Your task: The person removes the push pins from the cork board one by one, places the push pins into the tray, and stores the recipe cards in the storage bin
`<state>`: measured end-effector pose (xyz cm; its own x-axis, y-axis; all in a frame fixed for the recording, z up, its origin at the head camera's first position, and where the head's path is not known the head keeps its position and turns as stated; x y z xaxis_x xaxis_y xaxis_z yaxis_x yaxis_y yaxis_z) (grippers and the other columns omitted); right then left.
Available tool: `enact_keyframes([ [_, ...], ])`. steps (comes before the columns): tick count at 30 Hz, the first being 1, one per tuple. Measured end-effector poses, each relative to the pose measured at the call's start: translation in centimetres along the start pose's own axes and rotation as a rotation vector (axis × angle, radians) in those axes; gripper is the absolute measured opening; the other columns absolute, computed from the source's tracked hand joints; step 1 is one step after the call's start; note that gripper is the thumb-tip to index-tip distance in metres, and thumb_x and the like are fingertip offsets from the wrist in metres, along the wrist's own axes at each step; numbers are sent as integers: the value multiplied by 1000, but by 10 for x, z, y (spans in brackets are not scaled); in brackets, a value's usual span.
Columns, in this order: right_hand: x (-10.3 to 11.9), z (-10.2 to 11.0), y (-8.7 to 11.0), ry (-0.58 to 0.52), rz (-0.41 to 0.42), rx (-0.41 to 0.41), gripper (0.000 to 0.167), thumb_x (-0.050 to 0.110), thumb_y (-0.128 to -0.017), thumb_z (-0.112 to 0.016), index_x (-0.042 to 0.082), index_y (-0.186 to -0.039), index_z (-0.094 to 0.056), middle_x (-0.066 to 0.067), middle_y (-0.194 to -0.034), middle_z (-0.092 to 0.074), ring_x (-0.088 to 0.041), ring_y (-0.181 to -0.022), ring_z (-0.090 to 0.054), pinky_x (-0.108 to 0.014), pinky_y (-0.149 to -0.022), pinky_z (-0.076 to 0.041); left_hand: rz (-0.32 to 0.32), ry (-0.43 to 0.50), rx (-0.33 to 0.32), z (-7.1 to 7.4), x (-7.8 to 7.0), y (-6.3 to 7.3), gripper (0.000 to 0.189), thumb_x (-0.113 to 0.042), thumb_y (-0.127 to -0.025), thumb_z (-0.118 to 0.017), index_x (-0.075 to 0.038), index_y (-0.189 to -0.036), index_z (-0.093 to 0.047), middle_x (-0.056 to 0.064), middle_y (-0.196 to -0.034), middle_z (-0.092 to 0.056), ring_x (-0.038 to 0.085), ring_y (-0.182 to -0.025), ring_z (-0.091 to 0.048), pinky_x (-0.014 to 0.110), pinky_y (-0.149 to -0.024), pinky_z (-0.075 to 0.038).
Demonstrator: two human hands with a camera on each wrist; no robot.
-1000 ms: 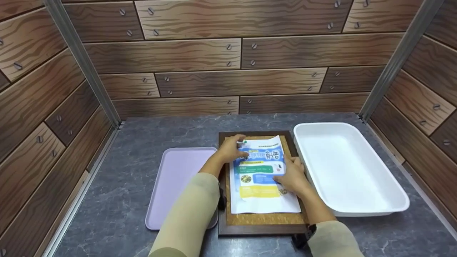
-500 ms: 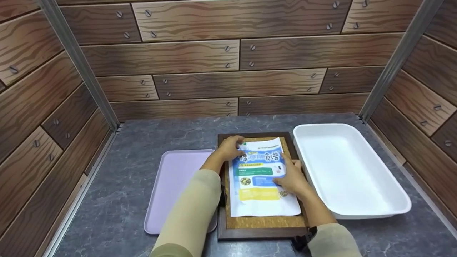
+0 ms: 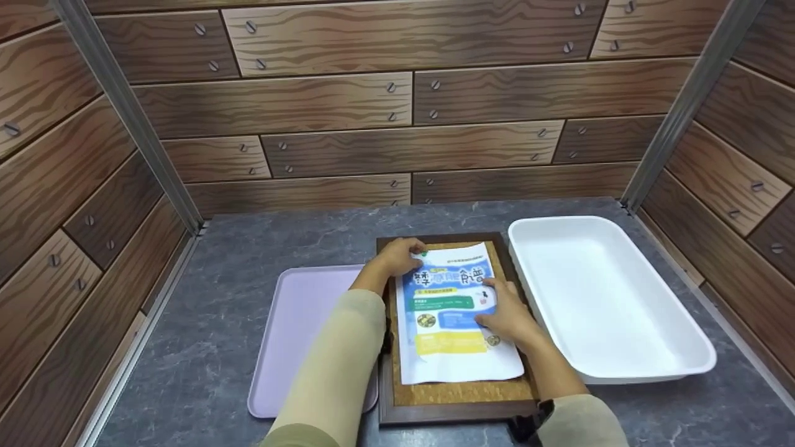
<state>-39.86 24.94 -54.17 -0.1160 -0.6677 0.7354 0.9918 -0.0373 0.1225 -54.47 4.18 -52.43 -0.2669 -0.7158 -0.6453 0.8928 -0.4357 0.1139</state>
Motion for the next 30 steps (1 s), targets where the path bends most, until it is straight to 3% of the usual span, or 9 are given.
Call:
enact_keyframes([
  [6, 2, -1, 1, 20, 0, 8, 86, 10, -93, -80, 6, -166, -36, -26, -157, -38, -46, -127, -52, -52, -102, -51, 28, -61, -7, 1, -3, -1, 27, -15, -110, -61, -14, -137, -67, 14, -144, -63, 31, -136, -59, 50, -120, -48],
  [11, 1, -2, 2, 10, 2, 19, 86, 8, -92, -79, 5, -166, -36, -25, -157, -37, -48, -130, -47, -60, -110, -45, 38, -74, -33, 2, -4, -2, 24, -14, -111, -60, -14, -133, -69, 13, -141, -67, 31, -134, -62, 50, -118, -49],
  [15, 2, -1, 2, -8, 9, 24, 86, 6, -90, -78, 4, -165, -36, -26, -158, -35, -49, -132, -44, -65, -116, -40, 57, -50, -63, 3, -4, -3, 22, -12, -109, -60, -14, -128, -71, 11, -137, -69, 29, -128, -64, 49, -116, -50],
  [21, 1, -2, 2, -33, 23, 31, 87, 2, -89, -75, 2, -165, -34, -27, -162, -31, -50, -135, -40, -69, -120, -31, 91, 11, -110, 5, -2, -1, 17, -12, -109, -63, -13, -123, -74, 9, -124, -72, 23, -107, -62, 45, -105, -54],
  [30, 1, -1, 4, -19, 5, 34, 89, 5, -88, -75, 7, -166, -34, -23, -159, -34, -48, -126, -41, -58, -105, -44, 111, 38, -142, 7, 1, -2, 15, -17, -109, -66, -13, -119, -77, 3, -108, -70, 14, -90, -54, 34, -86, -48],
])
Point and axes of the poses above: each hand's wrist, its own y-axis away from the middle knuckle, its own z-axis out of the back of the hand, x = y × z, the point moved 9 cm from there along -y, towards the middle knuckle
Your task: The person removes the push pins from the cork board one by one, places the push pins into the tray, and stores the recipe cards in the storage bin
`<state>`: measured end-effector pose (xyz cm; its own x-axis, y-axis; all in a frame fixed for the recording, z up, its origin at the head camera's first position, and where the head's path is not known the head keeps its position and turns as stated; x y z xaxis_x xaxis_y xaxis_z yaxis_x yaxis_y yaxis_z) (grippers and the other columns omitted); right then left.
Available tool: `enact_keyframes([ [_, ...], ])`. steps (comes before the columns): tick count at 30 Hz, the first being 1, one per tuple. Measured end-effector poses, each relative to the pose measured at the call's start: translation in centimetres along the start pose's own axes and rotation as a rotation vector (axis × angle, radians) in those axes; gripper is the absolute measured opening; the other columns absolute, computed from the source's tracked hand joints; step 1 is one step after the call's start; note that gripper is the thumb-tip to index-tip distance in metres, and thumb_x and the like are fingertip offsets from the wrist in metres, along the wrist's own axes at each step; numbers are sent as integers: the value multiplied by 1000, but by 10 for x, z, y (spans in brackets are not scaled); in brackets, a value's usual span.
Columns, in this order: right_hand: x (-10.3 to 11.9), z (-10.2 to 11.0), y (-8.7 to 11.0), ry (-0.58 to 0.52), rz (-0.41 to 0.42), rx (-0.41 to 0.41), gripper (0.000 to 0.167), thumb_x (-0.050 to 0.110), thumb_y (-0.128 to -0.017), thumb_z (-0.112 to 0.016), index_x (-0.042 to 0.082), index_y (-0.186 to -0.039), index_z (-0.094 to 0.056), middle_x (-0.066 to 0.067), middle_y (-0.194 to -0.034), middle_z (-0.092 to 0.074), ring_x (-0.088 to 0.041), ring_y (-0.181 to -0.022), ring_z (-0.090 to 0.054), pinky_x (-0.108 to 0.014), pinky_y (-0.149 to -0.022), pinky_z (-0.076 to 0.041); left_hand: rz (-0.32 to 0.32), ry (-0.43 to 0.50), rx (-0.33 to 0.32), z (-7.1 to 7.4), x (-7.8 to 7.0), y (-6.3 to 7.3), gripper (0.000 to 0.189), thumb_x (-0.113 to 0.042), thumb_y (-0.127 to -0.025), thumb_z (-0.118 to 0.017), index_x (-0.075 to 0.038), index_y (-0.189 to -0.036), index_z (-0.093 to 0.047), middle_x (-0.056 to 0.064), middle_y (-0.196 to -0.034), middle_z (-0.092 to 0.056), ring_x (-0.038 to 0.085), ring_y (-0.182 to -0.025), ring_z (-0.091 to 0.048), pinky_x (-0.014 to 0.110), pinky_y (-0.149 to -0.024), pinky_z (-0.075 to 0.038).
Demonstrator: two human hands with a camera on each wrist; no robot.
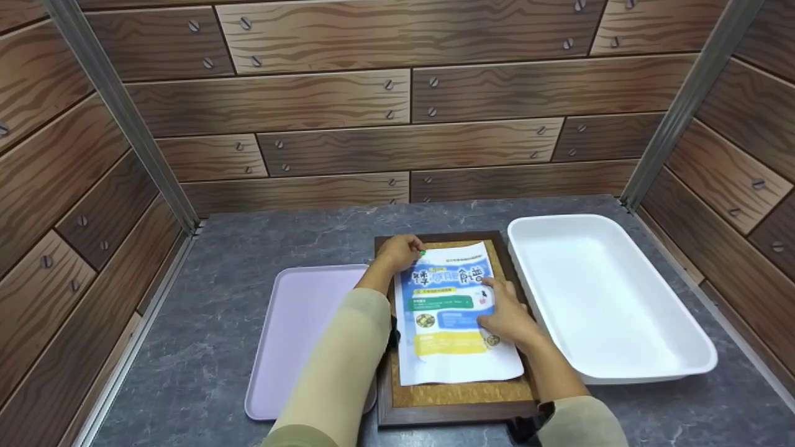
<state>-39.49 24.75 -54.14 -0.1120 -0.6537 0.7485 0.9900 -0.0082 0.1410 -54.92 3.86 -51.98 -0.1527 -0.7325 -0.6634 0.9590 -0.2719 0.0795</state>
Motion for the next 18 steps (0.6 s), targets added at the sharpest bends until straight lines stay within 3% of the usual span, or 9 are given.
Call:
enact_keyframes([
  [18, 0, 0, 0, 31, -10, -7, 89, 6, -86, -75, 7, -166, -35, -24, -157, -35, -48, -125, -43, -58, -104, -46, 26, 4, -21, 1, 2, 1, 15, -17, -108, -67, -12, -117, -78, 4, -111, -75, 12, -89, -56, 31, -84, -49],
])
Point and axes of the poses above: each hand's wrist, its own y-axis away from the middle knuckle, its own z-axis out of the back of the hand, x = y × z, the point moved 9 cm from there along -y, towards the middle knuckle
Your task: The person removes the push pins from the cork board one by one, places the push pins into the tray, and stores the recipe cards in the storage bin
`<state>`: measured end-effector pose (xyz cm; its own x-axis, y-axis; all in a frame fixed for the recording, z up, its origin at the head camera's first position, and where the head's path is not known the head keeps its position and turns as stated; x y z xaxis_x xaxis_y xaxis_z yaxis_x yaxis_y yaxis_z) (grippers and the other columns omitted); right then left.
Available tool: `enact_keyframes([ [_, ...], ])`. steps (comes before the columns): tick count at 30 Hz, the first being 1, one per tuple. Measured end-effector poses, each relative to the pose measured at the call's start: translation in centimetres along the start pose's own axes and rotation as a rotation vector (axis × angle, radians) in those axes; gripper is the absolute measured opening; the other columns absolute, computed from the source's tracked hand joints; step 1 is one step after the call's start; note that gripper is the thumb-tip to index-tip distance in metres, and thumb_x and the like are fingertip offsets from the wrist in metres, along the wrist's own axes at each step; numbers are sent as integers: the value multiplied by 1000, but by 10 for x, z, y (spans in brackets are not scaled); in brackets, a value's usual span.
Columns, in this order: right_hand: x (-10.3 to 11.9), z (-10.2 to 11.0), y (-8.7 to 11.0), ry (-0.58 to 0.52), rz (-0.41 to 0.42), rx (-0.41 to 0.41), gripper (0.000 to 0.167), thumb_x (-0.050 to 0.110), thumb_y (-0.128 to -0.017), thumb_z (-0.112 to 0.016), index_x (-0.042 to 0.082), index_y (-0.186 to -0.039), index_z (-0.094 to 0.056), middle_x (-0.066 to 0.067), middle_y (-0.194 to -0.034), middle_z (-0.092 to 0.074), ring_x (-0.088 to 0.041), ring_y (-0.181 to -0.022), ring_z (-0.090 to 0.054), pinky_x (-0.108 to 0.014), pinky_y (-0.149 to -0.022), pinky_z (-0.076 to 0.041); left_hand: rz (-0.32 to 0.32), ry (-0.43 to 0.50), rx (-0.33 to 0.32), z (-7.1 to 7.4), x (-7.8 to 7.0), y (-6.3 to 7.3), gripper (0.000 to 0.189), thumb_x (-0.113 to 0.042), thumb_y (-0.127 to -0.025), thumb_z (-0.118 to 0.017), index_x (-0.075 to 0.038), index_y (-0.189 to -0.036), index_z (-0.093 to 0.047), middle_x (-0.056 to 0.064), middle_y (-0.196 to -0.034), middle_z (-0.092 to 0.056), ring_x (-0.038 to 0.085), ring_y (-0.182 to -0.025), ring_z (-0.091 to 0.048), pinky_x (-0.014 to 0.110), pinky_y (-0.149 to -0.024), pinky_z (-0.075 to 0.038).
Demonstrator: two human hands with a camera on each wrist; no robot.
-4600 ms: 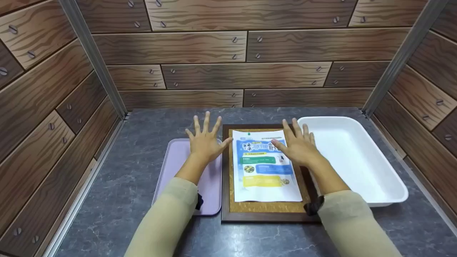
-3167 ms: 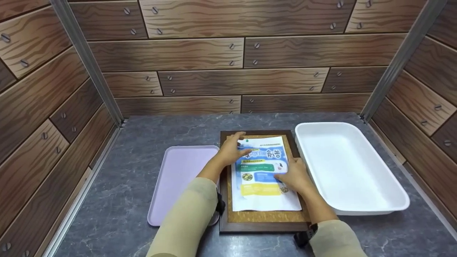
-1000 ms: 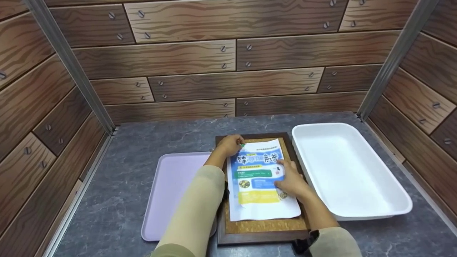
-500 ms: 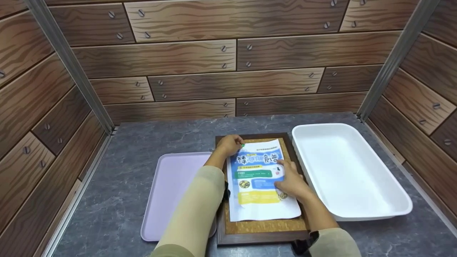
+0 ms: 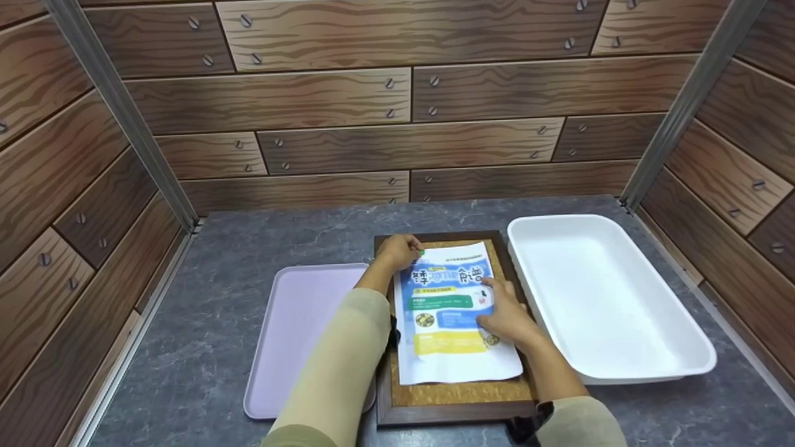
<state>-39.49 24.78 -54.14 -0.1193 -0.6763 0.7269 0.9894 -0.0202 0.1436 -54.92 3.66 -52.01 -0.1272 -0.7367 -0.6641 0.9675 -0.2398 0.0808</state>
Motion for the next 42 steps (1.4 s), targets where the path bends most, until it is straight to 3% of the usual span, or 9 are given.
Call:
enact_keyframes([
  [7, -1, 0, 0, -4, 1, 0, 89, 6, -86, -75, 7, -166, -35, -23, -155, -36, -47, -125, -42, -57, -104, -45, -1, -10, -10, 0, 0, 0, 16, -19, -108, -68, -13, -118, -79, 5, -114, -77, 12, -88, -56, 31, -85, -49],
  [15, -2, -1, -2, 0, 18, -6, 89, 4, -86, -75, 5, -165, -35, -24, -158, -34, -49, -127, -41, -61, -109, -41, 47, 28, -18, -2, 4, -1, 14, -18, -106, -70, -13, -115, -80, 0, -104, -74, 10, -83, -55, 27, -79, -47],
  [25, 0, -1, -1, -9, 22, -4, 90, 3, -86, -74, 3, -166, -34, -25, -163, -29, -51, -131, -38, -64, -112, -37, 23, 42, -27, 0, 2, 4, 12, -18, -107, -70, -12, -112, -79, -5, -95, -67, 10, -83, -54, 26, -78, -45],
  [36, -2, -1, 0, -2, 6, 4, 90, 6, -88, -75, 6, -167, -33, -23, -157, -33, -47, -125, -41, -57, -104, -45, 3, 275, 41, -2, 9, 4, 12, -11, -107, -68, -6, -114, -76, -2, -96, -62, 12, -87, -55, 23, -74, -45],
  [42, -2, -1, -2, -2, 0, 7, 90, 5, -88, -74, 6, -167, -32, -23, -156, -33, -48, -126, -41, -59, -106, -45, 5, 405, 93, -2, 11, 7, 11, -9, -107, -67, -5, -115, -73, -1, -96, -61, 15, -92, -62, 26, -80, -54],
])
Point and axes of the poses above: each hand's wrist, its own y-axis away from the middle knuckle, its own z-axis out of the back of the hand, x = y × z, the point moved 9 cm from there along -y, towards the middle knuckle
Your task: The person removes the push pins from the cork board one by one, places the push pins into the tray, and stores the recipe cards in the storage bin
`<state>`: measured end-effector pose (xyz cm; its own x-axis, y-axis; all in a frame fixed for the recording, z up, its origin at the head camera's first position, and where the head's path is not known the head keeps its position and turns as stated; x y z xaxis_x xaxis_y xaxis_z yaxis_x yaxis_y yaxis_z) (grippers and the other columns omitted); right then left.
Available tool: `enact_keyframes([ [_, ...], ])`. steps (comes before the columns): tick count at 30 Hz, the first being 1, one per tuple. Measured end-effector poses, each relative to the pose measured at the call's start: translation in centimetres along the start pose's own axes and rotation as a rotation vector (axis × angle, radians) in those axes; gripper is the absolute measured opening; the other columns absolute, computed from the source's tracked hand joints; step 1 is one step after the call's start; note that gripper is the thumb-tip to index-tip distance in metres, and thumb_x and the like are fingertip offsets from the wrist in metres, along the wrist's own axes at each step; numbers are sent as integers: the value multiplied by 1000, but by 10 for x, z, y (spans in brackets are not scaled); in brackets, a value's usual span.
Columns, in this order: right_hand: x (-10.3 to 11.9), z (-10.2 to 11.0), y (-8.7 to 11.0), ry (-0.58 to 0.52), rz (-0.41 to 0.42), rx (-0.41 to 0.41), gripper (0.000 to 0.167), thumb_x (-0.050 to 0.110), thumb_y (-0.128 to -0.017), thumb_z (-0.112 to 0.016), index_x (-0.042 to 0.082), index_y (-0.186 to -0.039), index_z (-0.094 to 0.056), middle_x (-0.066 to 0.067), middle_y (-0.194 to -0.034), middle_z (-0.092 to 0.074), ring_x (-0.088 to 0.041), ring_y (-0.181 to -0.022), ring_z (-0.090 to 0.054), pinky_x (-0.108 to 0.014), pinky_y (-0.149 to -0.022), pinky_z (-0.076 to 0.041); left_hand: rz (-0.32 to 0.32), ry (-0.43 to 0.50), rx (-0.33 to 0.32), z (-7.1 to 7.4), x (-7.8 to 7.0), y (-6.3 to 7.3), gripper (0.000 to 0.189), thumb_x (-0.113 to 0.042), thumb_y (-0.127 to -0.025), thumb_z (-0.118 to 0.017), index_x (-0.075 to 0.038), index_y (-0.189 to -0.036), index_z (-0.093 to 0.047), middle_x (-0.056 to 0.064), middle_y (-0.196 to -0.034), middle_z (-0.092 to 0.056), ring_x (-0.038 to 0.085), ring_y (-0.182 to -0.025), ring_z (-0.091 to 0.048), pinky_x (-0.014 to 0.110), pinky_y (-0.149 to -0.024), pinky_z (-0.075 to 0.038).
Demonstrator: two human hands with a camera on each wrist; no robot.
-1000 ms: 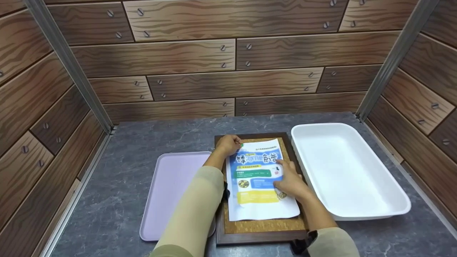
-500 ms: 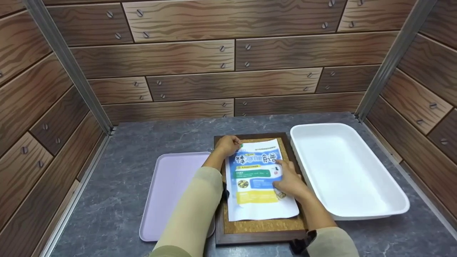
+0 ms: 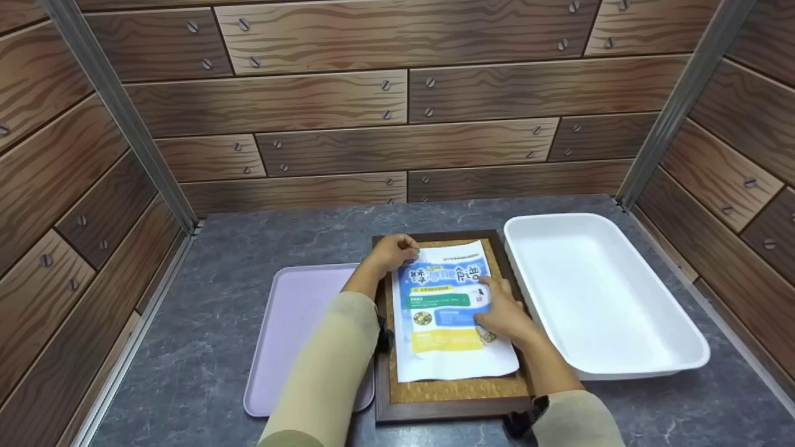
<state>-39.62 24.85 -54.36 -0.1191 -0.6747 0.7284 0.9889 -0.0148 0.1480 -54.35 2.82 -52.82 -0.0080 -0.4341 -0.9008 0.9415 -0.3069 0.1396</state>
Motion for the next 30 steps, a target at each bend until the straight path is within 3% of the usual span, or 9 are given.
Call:
enact_keyframes([
  [7, -1, 0, 0, 7, -4, 0, 91, 6, -88, -74, 6, -168, -31, -24, -155, -34, -48, -126, -42, -56, -103, -48, -35, 40, 41, -2, -4, 9, 9, -12, -109, -65, -9, -116, -71, 1, -104, -64, 20, -106, -70, 33, -96, -61],
  [12, -1, -1, -1, 6, 0, 6, 91, 6, -88, -74, 6, -168, -30, -25, -157, -33, -50, -127, -42, -59, -105, -46, -45, 72, 51, -4, -4, 16, 12, -14, -110, -64, -9, -119, -70, 12, -117, -70, 26, -110, -70, 35, -95, -60],
  [15, -1, 0, -2, -1, 7, 12, 93, 6, -88, -74, 6, -169, -28, -26, -163, -30, -52, -135, -39, -65, -114, -40, -39, 102, 53, -4, -4, 20, 11, -14, -110, -64, -8, -118, -69, 15, -119, -71, 24, -106, -69, 35, -93, -61],
  [19, 1, 1, -3, -11, 18, 13, 99, 5, -86, -74, 4, -171, -23, -26, -173, -22, -55, -146, -34, -72, -125, -26, -39, 127, 52, -2, -8, 29, 8, -14, -109, -65, -9, -115, -68, 7, -106, -67, 20, -99, -65, 37, -94, -61],
  [25, 4, 2, -3, -6, 40, 8, 103, 4, -83, -73, 1, -171, -20, -27, -176, -20, -53, -153, -34, -73, -130, -12, -74, 130, 73, 1, -17, 47, 10, -13, -110, -62, -9, -118, -67, 4, -110, -65, 35, -119, -68, 46, -104, -61],
  [30, 9, 2, -1, 27, 66, 4, 104, 1, -84, -73, -3, -171, -17, -28, -175, -20, -52, -150, -40, -68, -129, -28, -91, 138, 72, 5, -16, 60, 12, -12, -109, -62, -7, -120, -66, 5, -111, -64, 43, -127, -64, 49, -108, -60],
])
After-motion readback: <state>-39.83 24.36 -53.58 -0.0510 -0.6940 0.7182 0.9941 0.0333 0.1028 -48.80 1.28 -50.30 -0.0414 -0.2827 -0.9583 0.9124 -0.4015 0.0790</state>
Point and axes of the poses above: each hand's wrist, its own y-axis away from the middle knuckle, its own z-axis out of the back of the hand, x = y × z, the point moved 9 cm from there along -y, towards the middle knuckle
